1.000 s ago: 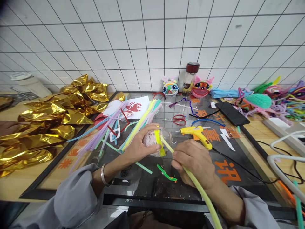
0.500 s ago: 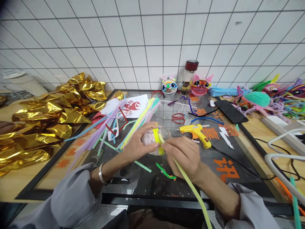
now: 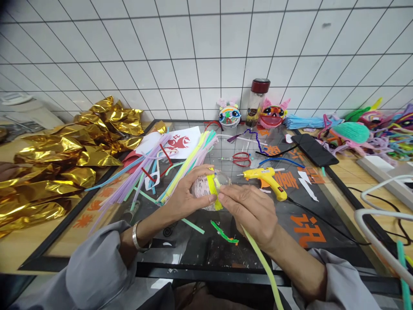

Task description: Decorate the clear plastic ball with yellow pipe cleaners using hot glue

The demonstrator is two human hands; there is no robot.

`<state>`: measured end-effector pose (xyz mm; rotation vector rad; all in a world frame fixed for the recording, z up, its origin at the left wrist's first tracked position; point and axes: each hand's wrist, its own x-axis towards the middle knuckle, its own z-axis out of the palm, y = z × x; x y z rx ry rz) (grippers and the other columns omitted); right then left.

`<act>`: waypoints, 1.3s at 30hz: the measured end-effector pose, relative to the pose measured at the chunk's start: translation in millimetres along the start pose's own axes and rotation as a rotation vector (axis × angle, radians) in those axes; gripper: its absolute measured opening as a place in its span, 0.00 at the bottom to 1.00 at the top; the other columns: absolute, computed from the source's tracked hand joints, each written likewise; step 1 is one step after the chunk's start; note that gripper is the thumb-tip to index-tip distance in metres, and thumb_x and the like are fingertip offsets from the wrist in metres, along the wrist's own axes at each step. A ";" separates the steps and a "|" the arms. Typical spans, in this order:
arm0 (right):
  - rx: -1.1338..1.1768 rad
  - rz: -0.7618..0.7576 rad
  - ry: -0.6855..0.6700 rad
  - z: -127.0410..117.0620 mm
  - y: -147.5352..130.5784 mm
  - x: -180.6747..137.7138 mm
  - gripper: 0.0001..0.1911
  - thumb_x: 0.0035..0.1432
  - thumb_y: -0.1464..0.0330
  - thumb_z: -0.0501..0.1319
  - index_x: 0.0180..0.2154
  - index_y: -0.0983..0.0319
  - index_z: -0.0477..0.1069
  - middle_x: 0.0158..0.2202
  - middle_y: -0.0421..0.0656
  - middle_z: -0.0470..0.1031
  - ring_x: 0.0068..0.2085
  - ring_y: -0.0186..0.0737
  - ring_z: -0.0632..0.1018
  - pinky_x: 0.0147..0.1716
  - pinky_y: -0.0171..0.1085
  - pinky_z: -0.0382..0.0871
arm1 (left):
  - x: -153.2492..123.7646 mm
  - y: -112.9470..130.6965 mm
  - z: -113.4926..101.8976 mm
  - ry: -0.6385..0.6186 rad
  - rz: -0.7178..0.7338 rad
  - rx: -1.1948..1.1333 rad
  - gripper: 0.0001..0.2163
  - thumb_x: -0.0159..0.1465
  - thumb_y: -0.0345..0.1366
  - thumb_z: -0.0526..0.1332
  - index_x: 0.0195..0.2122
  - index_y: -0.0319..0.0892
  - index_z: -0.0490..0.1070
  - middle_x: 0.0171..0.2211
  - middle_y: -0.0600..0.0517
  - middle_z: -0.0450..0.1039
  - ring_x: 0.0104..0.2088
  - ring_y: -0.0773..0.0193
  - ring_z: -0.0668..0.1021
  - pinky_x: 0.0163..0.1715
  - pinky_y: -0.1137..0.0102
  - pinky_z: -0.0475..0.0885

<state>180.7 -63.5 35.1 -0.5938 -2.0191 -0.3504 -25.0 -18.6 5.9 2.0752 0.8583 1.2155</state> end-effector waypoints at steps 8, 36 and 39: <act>-0.035 -0.032 -0.002 1.9 1.3 2.6 0.09 0.58 0.81 0.60 0.38 0.67 0.76 0.37 0.53 0.83 0.40 0.40 0.83 0.38 0.38 0.78 | -1.1 0.5 0.1 -0.001 0.009 0.007 0.21 0.56 0.35 0.69 0.51 0.44 0.69 0.57 0.41 0.70 0.59 0.53 0.72 0.62 0.52 0.66; -0.029 -0.059 -0.033 4.7 3.2 1.3 0.11 0.61 0.79 0.58 0.41 0.64 0.76 0.38 0.50 0.83 0.41 0.40 0.83 0.38 0.39 0.78 | 0.7 5.7 -0.2 -0.004 0.127 0.104 0.18 0.58 0.36 0.68 0.49 0.45 0.69 0.55 0.41 0.71 0.57 0.53 0.74 0.59 0.53 0.69; -0.020 -0.057 -0.032 4.9 3.2 1.1 0.11 0.61 0.80 0.58 0.41 0.66 0.76 0.38 0.52 0.83 0.41 0.41 0.83 0.38 0.39 0.78 | 0.2 4.6 -0.2 -0.005 0.152 0.125 0.18 0.59 0.37 0.68 0.50 0.44 0.69 0.55 0.41 0.71 0.58 0.53 0.74 0.59 0.54 0.70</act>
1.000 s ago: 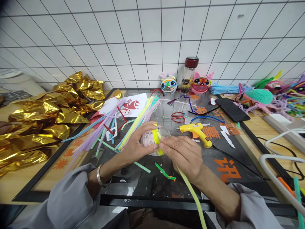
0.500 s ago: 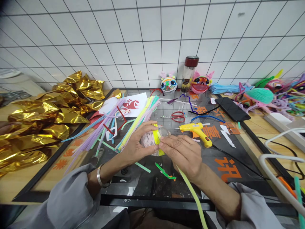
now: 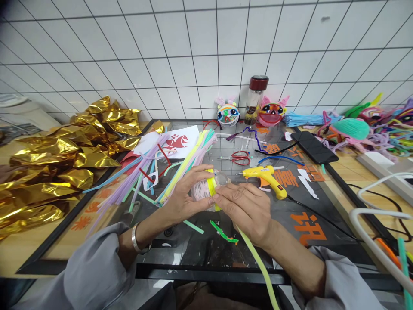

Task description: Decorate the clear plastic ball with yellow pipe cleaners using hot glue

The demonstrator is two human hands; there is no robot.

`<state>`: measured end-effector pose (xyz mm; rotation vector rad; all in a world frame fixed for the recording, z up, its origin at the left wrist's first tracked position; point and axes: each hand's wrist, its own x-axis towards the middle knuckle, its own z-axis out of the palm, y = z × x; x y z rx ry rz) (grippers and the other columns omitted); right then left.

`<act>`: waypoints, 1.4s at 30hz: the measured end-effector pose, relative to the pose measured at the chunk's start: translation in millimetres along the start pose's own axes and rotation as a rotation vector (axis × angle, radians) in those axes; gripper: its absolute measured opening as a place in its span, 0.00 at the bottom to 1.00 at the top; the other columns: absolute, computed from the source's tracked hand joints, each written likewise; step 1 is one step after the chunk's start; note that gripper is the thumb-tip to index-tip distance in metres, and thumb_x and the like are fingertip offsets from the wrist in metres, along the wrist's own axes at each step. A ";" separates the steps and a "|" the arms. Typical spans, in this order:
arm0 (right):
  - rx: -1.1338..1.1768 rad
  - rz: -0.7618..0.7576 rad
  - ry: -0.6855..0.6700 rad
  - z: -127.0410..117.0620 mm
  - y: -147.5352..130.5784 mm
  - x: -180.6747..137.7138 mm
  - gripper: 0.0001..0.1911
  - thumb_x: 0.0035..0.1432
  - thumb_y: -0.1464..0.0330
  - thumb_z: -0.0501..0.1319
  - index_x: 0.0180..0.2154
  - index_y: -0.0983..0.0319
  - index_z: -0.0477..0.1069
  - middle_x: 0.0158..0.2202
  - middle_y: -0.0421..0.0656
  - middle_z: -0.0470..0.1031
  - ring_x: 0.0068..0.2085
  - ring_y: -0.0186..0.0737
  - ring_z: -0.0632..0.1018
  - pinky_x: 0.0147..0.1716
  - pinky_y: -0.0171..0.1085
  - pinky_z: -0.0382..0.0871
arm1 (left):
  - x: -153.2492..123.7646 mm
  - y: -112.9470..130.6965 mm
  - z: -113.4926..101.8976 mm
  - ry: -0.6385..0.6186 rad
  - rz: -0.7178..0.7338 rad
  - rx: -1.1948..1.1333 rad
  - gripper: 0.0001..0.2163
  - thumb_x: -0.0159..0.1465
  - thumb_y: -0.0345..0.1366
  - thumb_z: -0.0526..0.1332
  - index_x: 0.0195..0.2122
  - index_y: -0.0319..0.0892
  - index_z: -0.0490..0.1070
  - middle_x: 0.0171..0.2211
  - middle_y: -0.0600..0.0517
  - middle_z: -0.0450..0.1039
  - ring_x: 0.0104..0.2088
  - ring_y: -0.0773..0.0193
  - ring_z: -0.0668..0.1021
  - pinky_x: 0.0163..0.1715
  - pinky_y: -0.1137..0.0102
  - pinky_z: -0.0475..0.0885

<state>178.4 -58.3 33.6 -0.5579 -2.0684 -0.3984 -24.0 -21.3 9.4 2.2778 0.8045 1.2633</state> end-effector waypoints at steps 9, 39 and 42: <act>0.020 0.004 -0.022 -0.9 0.2 -1.8 0.12 0.60 0.79 0.58 0.43 0.64 0.76 0.38 0.50 0.83 0.42 0.40 0.83 0.39 0.39 0.78 | -0.2 -0.3 -1.2 -0.003 0.038 0.031 0.18 0.59 0.38 0.68 0.50 0.44 0.69 0.55 0.41 0.71 0.56 0.54 0.75 0.57 0.55 0.71; 0.037 -0.010 -0.021 0.5 3.3 -6.4 0.10 0.60 0.78 0.58 0.42 0.67 0.75 0.39 0.53 0.82 0.42 0.43 0.82 0.38 0.42 0.78 | 2.1 -8.9 -11.3 -0.189 0.196 0.145 0.41 0.49 0.57 0.70 0.59 0.45 0.58 0.59 0.35 0.64 0.60 0.45 0.72 0.58 0.50 0.71; 0.034 -0.007 -0.024 0.4 3.2 -6.6 0.09 0.60 0.78 0.58 0.41 0.67 0.75 0.39 0.54 0.82 0.42 0.43 0.82 0.38 0.42 0.78 | 1.9 -9.7 -12.2 -0.198 0.208 0.172 0.41 0.50 0.56 0.70 0.60 0.44 0.57 0.58 0.34 0.64 0.60 0.44 0.71 0.58 0.49 0.71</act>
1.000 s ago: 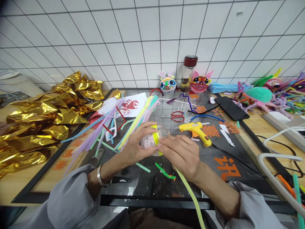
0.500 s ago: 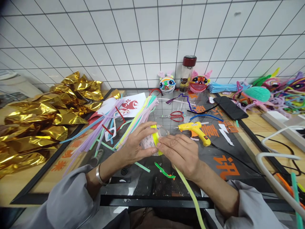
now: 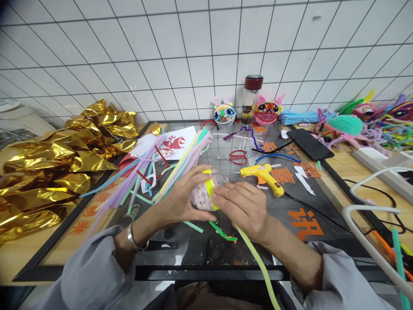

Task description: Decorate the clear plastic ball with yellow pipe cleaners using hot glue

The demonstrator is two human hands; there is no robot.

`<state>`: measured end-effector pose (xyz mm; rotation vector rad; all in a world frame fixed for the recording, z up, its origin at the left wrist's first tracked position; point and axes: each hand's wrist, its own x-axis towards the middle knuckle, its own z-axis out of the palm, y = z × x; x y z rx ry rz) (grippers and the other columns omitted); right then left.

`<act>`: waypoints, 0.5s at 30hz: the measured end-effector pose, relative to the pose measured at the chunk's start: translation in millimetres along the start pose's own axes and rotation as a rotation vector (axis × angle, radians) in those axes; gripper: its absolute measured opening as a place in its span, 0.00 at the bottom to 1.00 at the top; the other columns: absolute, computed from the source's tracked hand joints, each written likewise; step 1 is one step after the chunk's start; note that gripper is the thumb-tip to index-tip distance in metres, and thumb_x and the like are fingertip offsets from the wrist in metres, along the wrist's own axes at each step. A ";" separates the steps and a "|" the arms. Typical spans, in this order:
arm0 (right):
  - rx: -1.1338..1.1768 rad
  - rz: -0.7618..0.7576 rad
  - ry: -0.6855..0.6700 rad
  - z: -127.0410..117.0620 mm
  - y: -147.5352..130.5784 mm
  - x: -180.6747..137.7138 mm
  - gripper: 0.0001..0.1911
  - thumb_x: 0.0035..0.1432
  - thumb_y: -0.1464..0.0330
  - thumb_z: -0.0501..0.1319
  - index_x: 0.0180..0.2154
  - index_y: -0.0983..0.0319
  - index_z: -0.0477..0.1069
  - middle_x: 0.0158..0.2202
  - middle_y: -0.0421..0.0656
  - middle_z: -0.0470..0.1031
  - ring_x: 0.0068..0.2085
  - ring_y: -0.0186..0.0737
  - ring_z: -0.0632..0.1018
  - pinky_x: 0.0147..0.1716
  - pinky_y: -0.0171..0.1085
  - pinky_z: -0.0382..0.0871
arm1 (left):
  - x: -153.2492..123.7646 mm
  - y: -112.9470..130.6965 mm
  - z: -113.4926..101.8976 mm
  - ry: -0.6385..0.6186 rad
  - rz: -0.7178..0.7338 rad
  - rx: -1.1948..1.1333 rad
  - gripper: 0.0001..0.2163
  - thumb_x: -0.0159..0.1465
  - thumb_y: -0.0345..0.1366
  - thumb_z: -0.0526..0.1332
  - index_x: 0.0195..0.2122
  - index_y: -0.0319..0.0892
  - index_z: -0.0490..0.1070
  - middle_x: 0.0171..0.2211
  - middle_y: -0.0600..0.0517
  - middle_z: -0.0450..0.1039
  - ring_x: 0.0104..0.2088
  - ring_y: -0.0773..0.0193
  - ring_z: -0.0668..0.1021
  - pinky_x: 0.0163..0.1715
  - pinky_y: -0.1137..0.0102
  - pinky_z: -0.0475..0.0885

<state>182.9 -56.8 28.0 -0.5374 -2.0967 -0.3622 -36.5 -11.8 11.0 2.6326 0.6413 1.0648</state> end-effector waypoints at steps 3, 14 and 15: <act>-0.010 -0.001 0.001 -0.1 0.0 0.6 0.09 0.61 0.78 0.58 0.41 0.66 0.75 0.39 0.52 0.82 0.41 0.42 0.82 0.38 0.41 0.78 | -0.9 -1.4 0.5 -0.011 -0.001 0.020 0.40 0.52 0.55 0.70 0.60 0.44 0.57 0.59 0.34 0.63 0.61 0.44 0.71 0.58 0.48 0.70; -0.025 -0.010 0.008 0.7 -0.4 1.7 0.10 0.61 0.79 0.58 0.41 0.66 0.75 0.38 0.51 0.83 0.40 0.41 0.82 0.37 0.41 0.78 | 0.8 2.9 0.3 0.051 0.045 0.186 0.34 0.55 0.54 0.68 0.57 0.42 0.61 0.57 0.34 0.67 0.58 0.45 0.72 0.55 0.50 0.71; -0.025 -0.012 0.009 0.7 -0.3 1.8 0.09 0.61 0.79 0.58 0.41 0.66 0.75 0.38 0.52 0.83 0.40 0.42 0.82 0.37 0.41 0.78 | 1.5 3.2 0.1 0.059 0.055 0.190 0.34 0.55 0.54 0.68 0.57 0.42 0.61 0.56 0.35 0.68 0.57 0.45 0.73 0.54 0.50 0.72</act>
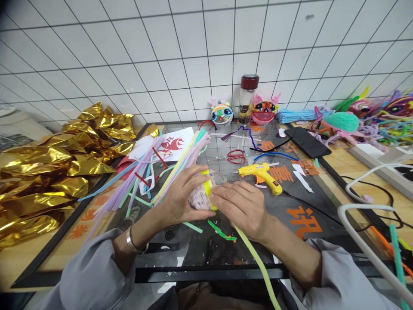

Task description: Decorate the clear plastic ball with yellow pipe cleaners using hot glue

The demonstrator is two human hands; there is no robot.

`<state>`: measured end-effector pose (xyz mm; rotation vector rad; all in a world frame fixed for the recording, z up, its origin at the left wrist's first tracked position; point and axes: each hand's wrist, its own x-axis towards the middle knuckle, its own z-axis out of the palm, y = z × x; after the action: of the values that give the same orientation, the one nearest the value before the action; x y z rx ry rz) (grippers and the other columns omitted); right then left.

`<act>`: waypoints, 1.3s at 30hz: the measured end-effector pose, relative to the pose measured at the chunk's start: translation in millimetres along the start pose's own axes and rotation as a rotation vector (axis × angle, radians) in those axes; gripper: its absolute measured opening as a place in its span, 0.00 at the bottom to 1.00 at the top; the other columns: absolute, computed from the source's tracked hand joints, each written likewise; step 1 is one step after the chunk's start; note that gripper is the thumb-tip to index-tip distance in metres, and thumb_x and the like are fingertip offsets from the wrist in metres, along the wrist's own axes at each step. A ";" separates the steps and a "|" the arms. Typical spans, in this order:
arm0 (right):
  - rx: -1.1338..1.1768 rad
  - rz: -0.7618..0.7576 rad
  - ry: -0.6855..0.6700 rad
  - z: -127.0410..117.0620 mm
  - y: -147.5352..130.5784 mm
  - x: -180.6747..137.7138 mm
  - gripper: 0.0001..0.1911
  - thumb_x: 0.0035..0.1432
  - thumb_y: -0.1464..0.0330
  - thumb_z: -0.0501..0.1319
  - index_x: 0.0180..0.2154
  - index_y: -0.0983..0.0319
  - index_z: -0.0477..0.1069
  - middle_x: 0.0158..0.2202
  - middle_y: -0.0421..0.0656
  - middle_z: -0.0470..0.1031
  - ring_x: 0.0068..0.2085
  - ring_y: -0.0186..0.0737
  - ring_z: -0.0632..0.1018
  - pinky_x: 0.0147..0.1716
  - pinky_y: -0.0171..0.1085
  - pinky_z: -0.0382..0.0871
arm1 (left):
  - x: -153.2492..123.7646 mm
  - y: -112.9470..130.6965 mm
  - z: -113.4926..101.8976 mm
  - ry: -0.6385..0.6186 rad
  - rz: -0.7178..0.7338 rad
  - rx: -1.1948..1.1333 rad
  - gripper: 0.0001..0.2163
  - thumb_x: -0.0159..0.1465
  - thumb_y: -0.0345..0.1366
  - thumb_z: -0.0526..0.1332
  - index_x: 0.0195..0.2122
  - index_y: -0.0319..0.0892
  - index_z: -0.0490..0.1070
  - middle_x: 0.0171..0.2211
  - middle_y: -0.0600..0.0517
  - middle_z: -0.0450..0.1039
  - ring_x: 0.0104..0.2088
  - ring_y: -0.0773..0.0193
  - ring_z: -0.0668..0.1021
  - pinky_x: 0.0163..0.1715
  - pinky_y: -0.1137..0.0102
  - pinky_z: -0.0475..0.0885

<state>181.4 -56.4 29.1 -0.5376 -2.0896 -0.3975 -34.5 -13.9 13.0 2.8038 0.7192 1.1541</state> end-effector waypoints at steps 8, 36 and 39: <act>0.005 0.002 0.000 0.3 -0.2 -1.1 0.09 0.61 0.78 0.58 0.41 0.67 0.75 0.38 0.52 0.82 0.40 0.42 0.82 0.37 0.41 0.78 | 3.2 0.3 0.5 0.023 0.040 -0.042 0.33 0.56 0.52 0.68 0.56 0.40 0.62 0.52 0.37 0.73 0.53 0.49 0.76 0.54 0.52 0.72; 0.015 0.010 0.004 1.8 -0.9 -1.7 0.10 0.60 0.80 0.57 0.40 0.69 0.76 0.38 0.54 0.82 0.41 0.43 0.82 0.37 0.41 0.78 | 0.3 -0.4 3.6 -0.014 0.044 -0.050 0.34 0.57 0.51 0.68 0.59 0.41 0.57 0.55 0.35 0.68 0.57 0.46 0.73 0.56 0.49 0.71; 0.008 0.003 -0.003 1.1 -1.1 -0.5 0.10 0.60 0.79 0.57 0.40 0.68 0.76 0.38 0.53 0.82 0.41 0.42 0.82 0.37 0.41 0.78 | 0.6 0.1 4.3 -0.001 0.044 -0.039 0.33 0.57 0.50 0.68 0.58 0.41 0.58 0.54 0.36 0.69 0.56 0.47 0.74 0.55 0.49 0.72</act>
<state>180.3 -57.0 28.0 -0.5371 -2.0924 -0.3869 -31.2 -13.1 10.2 2.8020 0.6305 1.1596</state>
